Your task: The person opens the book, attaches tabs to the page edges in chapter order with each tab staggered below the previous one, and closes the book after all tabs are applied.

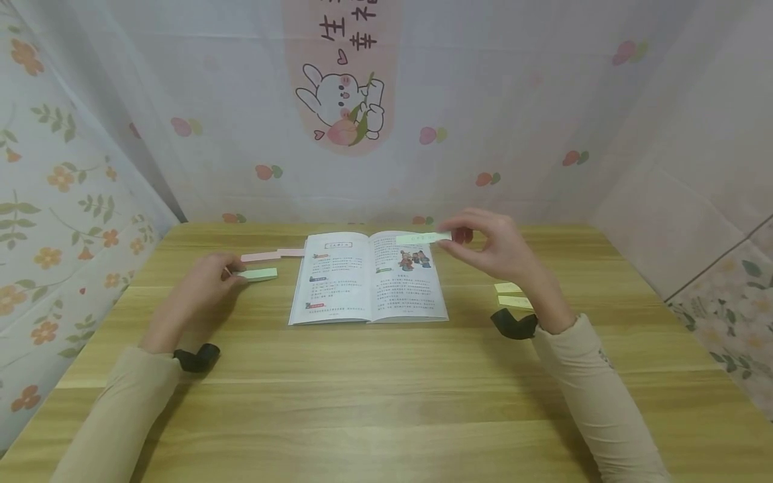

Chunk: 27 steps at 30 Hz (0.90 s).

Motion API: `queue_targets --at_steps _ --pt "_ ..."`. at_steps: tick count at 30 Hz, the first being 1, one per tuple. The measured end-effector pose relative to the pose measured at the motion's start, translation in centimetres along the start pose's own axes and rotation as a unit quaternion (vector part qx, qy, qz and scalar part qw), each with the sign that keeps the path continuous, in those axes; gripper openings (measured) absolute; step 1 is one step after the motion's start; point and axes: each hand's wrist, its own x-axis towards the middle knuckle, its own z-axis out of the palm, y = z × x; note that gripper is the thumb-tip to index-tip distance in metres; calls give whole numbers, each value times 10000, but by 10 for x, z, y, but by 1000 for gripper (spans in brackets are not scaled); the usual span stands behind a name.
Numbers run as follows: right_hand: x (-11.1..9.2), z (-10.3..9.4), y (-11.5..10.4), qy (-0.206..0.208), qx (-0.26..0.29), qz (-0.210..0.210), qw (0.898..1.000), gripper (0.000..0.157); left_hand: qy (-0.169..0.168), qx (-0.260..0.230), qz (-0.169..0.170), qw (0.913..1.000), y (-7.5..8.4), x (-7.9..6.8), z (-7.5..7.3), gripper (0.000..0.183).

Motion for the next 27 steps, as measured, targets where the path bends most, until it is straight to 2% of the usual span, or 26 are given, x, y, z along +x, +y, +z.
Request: queue_targets --at_steps 12,20,27 --pt "0 -1 0 -52 36 113 9999 26 -336 110 -128 9993 2 0 1 15" --pt "1 -1 0 -67 2 121 9999 26 -503 413 -26 9979 5 0 -1 19" --pt "2 -2 0 2 1 106 9999 25 -615 367 -174 9973 6 -2 -1 26"
